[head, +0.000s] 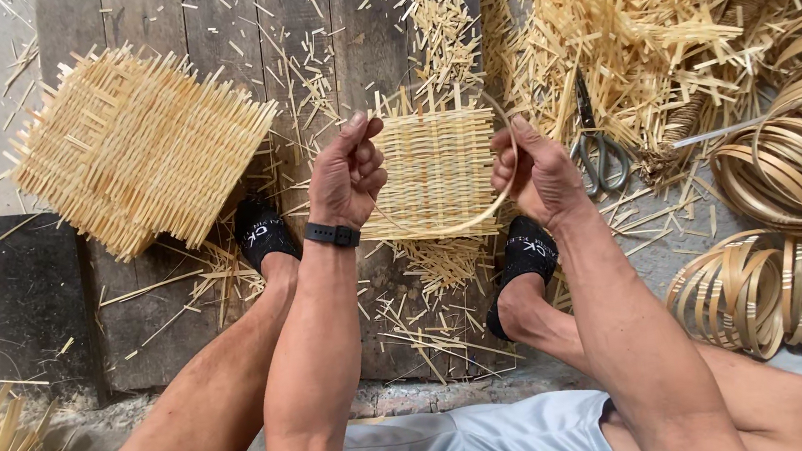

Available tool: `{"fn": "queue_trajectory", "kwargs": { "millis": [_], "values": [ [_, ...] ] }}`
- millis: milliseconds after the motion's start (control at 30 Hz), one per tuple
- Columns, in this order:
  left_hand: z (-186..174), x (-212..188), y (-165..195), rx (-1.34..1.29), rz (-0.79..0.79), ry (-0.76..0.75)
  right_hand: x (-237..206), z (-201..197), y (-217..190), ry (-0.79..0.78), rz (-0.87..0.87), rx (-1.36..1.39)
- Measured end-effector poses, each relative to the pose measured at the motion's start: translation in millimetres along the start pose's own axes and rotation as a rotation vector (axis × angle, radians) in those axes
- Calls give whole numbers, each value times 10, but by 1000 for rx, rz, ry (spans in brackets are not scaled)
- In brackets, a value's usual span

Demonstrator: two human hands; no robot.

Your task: The person sits on the floor and works on a square woven bamboo panel, trimming the protruding strip ends with scissors. They then bend a thin bamboo rim strip around the panel edge and press the rim into place to form a round basket tray.

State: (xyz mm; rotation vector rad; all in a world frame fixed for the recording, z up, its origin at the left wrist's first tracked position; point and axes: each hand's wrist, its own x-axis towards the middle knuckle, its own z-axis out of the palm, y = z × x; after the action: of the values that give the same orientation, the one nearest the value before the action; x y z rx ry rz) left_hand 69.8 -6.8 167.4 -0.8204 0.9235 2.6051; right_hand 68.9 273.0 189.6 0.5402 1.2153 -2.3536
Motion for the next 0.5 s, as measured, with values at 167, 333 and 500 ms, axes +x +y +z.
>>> {"fn": "queue_trajectory", "kwargs": {
  "millis": [167, 333, 500],
  "values": [
    [-275, 253, -198, 371, 167, 237, 234, -119, 228, 269, -168, -624],
    [-716, 519, -517, 1247, 335, 448, 598, -412, 756, 434, -189, -1106],
    [-1017, 672, -667, 1278, 350, 475, 688, -649, 1031, 419, -306, -1196]
  ]
}}
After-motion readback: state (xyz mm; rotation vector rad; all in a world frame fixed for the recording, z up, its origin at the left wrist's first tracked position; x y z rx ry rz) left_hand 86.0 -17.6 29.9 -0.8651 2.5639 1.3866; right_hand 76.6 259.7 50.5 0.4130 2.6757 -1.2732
